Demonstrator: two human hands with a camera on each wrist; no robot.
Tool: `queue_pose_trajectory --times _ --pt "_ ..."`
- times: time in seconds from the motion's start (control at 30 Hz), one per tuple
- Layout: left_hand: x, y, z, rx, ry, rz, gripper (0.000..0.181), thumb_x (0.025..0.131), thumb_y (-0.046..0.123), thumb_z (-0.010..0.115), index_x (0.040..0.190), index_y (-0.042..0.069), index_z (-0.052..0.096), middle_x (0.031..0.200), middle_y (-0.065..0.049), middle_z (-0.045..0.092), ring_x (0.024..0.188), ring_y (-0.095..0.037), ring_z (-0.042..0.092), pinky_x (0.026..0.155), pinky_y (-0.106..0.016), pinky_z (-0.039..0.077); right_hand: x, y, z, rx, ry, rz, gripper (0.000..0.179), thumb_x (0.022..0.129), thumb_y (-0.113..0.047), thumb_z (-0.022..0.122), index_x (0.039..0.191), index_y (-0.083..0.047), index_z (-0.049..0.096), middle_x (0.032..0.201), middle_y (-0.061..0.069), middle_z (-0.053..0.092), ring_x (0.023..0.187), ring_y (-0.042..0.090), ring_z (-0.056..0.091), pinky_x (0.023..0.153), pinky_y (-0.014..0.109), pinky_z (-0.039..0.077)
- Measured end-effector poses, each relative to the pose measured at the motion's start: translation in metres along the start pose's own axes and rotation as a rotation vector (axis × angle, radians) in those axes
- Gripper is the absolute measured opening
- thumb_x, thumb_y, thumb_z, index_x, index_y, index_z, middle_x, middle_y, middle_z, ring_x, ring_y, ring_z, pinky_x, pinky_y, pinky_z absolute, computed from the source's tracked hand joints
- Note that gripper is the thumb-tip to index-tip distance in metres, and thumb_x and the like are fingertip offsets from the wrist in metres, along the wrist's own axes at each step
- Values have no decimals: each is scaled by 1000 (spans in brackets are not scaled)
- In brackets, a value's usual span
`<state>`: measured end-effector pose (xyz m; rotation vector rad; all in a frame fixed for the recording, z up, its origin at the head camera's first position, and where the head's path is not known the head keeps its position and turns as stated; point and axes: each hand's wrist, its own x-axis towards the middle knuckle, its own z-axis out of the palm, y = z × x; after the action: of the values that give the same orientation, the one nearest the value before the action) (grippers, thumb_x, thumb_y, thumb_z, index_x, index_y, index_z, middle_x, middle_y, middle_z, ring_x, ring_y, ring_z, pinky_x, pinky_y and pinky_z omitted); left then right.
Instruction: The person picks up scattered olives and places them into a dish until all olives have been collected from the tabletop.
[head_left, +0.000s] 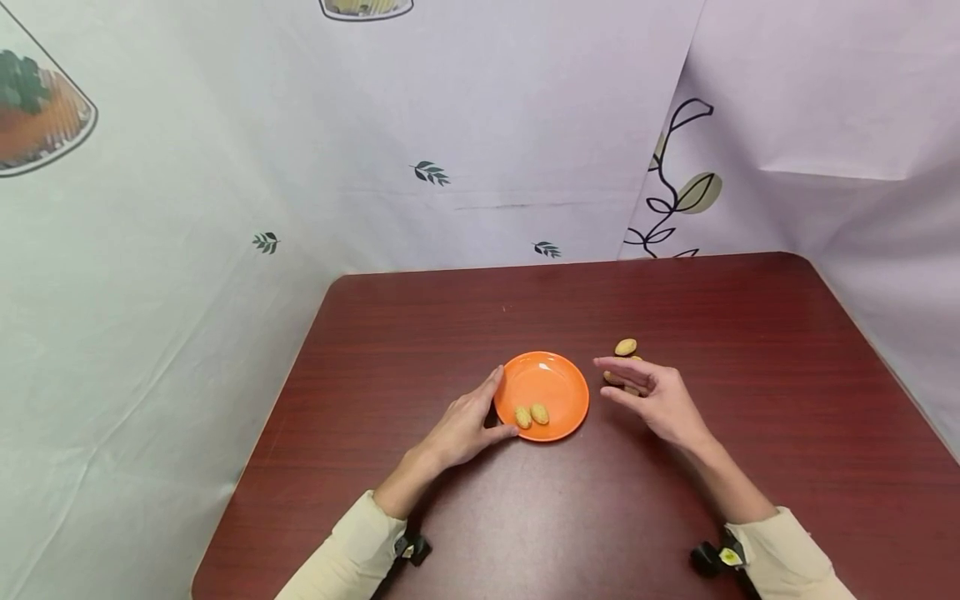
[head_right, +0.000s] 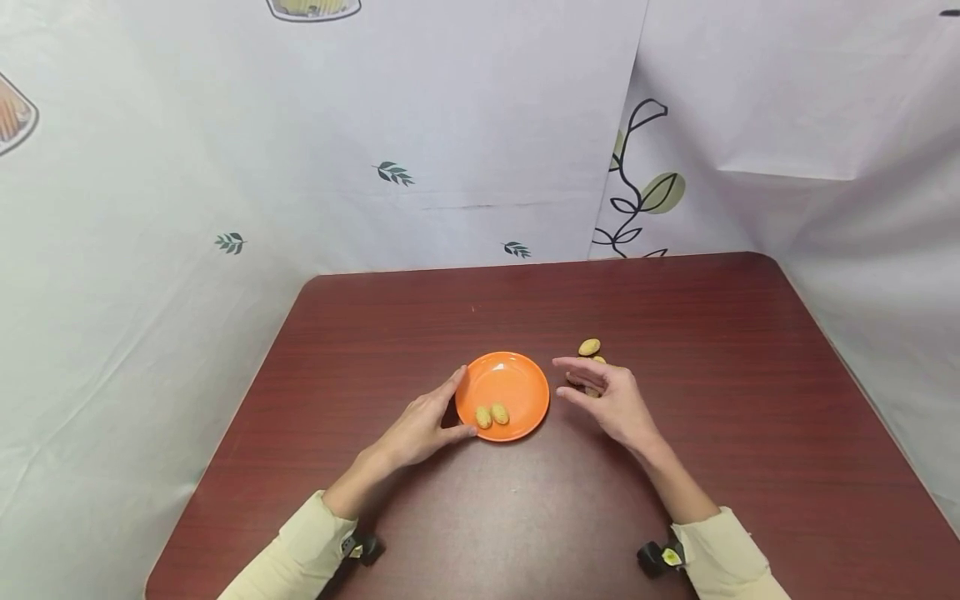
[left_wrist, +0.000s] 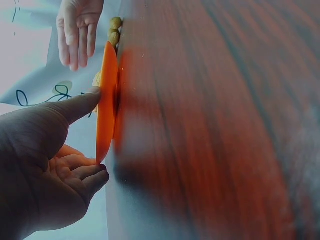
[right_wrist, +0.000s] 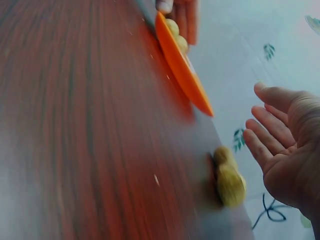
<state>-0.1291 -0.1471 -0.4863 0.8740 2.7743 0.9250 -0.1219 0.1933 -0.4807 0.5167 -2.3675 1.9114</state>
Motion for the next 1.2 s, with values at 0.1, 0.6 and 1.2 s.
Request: queue_pose_trajectory --times 0.1,0.6,1.2 --pt "0 1 0 2 -4 -6 100 95 36 83 167 -2 26 170 -20 33 151 -34 43 119 -53 38 -6 2 -13 26 29 27 45 93 3 79 136 6 67 133 31 67 118 25 73 92 24 58" --pt "0 9 -4 11 -37 -68 98 95 34 84 167 -1 27 171 -16 31 151 -33 42 120 -53 38 -37 17 -50 -66 62 84 30 95 4 77 124 8 73 117 22 76 105 9 76 84 20 59" --pt "0 10 -3 21 -47 -76 99 95 36 83 168 0 25 171 -17 30 152 -31 40 121 -52 37 -43 26 -48 -59 21 126 33 93 3 79 124 9 73 121 24 75 106 3 74 83 20 59"
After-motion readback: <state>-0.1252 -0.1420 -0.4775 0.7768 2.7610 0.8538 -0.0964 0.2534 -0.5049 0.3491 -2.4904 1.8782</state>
